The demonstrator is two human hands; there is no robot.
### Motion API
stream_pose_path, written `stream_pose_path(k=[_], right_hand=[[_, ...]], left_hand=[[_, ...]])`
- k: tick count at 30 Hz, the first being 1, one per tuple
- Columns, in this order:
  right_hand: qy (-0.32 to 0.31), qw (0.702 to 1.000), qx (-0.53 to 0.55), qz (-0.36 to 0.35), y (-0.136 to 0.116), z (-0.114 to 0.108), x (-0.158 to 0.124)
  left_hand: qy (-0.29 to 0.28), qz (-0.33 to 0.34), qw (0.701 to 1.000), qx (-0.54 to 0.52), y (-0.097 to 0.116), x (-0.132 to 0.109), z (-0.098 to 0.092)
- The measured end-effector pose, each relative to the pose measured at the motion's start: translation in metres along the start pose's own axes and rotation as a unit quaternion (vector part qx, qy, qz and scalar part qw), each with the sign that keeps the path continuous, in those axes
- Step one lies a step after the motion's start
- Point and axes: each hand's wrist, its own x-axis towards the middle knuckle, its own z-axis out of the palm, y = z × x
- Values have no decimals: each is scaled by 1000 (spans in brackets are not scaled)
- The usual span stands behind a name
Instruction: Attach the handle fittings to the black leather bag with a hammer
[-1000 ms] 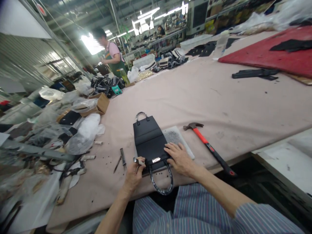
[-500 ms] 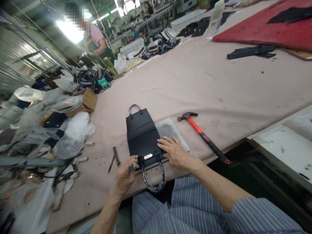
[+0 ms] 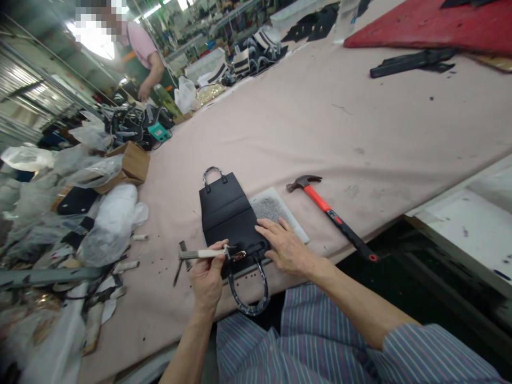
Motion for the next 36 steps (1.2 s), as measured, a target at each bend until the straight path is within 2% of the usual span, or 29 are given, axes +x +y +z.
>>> stream_pose_path(k=[3, 6, 11, 22, 30, 36], right_hand=[[36, 999, -10, -3, 0, 3, -6], [61, 997, -33, 26, -2, 6, -11], [71, 996, -31, 46, -4, 7, -12], [65, 996, -24, 56, -5, 4, -11], [70, 996, -30, 52, -5, 4, -10], [72, 996, -26, 52, -6, 3, -9]], left_hand=[[-42, 9, 999, -22, -2, 5, 32], [-49, 6, 998, -39, -11, 4, 44], [-56, -8, 996, -63, -18, 0, 41], [-97, 26, 994, -45, -17, -2, 42], [-75, 16, 996, -38, -16, -2, 40], [-85, 7, 996, -38, -16, -3, 40]])
